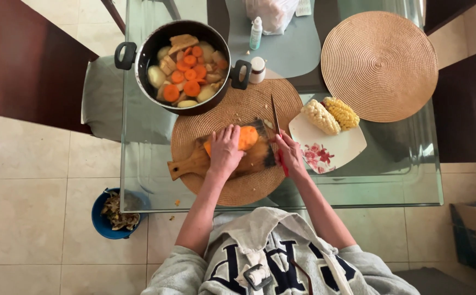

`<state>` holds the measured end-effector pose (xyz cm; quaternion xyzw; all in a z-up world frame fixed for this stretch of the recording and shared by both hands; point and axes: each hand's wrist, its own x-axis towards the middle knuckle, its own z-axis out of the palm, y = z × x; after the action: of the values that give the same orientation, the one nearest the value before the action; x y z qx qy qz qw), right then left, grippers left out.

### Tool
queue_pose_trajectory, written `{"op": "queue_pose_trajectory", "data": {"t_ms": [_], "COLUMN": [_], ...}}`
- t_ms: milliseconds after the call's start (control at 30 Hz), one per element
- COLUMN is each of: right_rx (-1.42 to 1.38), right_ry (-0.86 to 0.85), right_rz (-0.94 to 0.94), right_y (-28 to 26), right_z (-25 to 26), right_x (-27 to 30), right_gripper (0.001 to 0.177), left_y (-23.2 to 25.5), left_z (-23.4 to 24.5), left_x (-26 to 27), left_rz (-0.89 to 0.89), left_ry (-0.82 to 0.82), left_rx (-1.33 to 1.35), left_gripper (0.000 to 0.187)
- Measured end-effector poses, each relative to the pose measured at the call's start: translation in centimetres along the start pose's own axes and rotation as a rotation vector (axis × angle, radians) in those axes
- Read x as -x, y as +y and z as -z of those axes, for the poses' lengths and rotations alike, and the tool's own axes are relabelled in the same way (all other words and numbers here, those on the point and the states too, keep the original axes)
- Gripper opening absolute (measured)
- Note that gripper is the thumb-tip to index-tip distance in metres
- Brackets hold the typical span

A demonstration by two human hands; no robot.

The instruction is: The person slices an orange carrot into thick rounds on a wooden cutting board set on a woven placemat, using a small knife held in the right hand while the left hand steadies the vegetable. Sliced rounds accumulate on the board next to a pot already containing carrot slices and potatoes, with corn cobs on a plate nearby.

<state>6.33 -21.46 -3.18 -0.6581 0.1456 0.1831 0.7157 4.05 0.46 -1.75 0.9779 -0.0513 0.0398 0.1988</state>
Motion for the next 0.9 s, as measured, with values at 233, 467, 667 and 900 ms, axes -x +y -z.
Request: {"op": "queue_pose_trajectory", "data": {"t_ms": [233,467,667,900], "right_rx": [0.128,0.666,1.069,1.290], "right_ry": [-0.083,0.074,0.071,0.011], "right_rz": [0.144,0.281,0.367,0.297], "right_y": [2.2,2.7,0.5,-2.7], "right_z": [1.9,1.6,1.3,2.9], "right_x": [0.8,3.3,5.6,7.3], "right_gripper": [0.027,0.028,0.029,0.036], "left_y": [1.4,1.3,1.5,1.4], "left_z": [0.4,0.5,0.6,-0.2], "left_x": [-0.5,0.0,-0.1,0.1], "left_rz": [0.082,0.096,0.107,0.078], "left_ry": [-0.133,-0.097,-0.092,-0.016], "left_rx": [-0.180,-0.126,-0.179,-0.194], "left_gripper": [0.097,0.101,0.102,0.101]}}
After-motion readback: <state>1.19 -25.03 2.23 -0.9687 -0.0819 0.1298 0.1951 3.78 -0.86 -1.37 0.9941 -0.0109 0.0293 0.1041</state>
